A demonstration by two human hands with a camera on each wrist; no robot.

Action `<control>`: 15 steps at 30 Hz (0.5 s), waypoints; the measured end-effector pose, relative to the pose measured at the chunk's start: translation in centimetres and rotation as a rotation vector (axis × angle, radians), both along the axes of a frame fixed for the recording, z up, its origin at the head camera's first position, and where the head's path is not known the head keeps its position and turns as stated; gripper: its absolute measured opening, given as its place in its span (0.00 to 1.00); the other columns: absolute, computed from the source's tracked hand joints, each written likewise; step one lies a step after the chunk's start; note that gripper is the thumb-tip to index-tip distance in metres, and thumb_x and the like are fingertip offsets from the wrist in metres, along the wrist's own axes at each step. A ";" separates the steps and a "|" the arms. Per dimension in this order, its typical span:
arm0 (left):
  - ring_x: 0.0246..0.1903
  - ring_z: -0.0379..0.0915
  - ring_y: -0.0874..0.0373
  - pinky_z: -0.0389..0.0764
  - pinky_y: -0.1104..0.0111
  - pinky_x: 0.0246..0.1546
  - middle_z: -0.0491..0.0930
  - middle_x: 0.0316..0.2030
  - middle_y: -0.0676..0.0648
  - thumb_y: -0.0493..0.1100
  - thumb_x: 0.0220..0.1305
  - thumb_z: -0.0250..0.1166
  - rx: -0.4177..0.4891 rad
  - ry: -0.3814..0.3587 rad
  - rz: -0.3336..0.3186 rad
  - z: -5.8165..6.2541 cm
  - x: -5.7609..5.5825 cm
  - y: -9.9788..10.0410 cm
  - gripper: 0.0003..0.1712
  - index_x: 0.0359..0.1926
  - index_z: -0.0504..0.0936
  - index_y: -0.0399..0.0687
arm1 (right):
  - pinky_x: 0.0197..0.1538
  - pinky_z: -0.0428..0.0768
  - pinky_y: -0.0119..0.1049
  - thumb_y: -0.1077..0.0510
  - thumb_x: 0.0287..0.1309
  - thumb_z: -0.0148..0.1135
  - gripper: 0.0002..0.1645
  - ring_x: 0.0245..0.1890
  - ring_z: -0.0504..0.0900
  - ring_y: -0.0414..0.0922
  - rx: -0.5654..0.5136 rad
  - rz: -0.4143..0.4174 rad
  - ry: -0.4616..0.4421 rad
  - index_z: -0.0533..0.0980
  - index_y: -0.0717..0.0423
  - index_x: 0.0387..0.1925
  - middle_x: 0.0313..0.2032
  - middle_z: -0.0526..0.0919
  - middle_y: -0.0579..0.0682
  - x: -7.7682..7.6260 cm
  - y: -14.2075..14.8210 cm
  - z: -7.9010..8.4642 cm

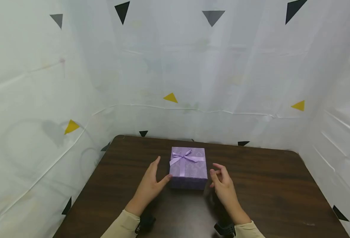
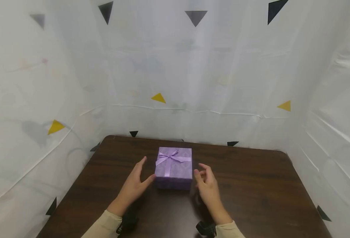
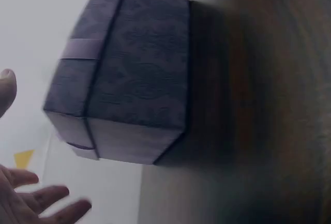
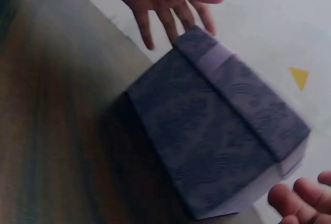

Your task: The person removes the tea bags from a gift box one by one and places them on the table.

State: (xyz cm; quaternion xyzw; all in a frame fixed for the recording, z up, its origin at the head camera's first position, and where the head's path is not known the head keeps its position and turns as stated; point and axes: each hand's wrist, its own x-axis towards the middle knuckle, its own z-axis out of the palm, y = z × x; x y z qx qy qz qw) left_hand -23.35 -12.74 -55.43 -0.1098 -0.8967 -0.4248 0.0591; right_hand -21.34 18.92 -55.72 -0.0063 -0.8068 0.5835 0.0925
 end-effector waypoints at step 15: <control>0.72 0.76 0.47 0.83 0.49 0.66 0.74 0.76 0.48 0.50 0.76 0.72 0.241 0.106 -0.194 -2.4 0.4 0.8 0.42 0.84 0.65 0.56 | 0.27 0.80 0.33 0.55 0.77 0.67 0.26 0.30 0.86 0.56 -0.163 0.163 0.045 0.74 0.51 0.71 0.50 0.78 0.58 -0.4 -0.3 -2.8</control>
